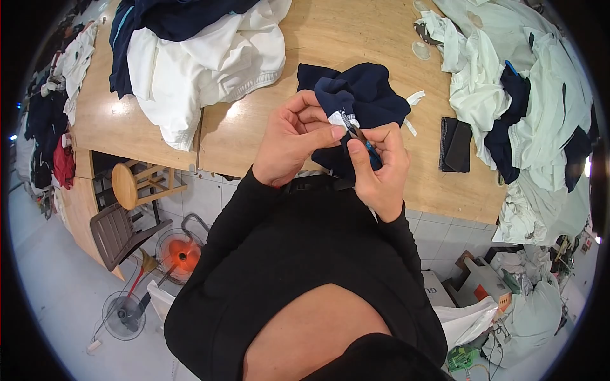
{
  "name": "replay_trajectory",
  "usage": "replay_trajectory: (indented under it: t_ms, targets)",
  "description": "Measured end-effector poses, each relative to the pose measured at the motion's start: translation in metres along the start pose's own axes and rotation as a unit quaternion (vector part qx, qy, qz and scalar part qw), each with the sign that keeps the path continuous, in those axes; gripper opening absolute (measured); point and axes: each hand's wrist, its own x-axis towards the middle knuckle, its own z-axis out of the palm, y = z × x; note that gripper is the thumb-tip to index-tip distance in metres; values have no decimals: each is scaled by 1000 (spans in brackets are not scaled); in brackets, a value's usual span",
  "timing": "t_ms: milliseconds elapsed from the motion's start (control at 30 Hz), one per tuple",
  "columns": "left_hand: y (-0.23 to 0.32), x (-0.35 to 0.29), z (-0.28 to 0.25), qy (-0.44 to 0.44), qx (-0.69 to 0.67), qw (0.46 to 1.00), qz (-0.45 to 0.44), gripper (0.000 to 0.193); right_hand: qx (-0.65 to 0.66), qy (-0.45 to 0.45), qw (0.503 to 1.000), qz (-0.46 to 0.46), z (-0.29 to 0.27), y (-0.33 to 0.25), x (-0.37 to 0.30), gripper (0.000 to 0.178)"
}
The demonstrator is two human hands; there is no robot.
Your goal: Trimming excess threads from white and navy blue garments using thread snips.
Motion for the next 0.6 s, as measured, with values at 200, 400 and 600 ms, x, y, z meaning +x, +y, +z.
replay_trajectory:
  t_ms: [200, 400, 600]
  targets:
    - [-1, 0, -1, 0, -9, 1000, -5, 31, -2, -5, 1000, 9, -1, 3, 1, 22]
    - [-3, 0, -6, -13, -26, 1000, -4, 34, 84, -19, 994, 69, -7, 2, 2, 15]
    - [14, -33, -98, -41, -65, 991, 112, 33, 210, 59, 972, 90, -61, 19, 10, 16]
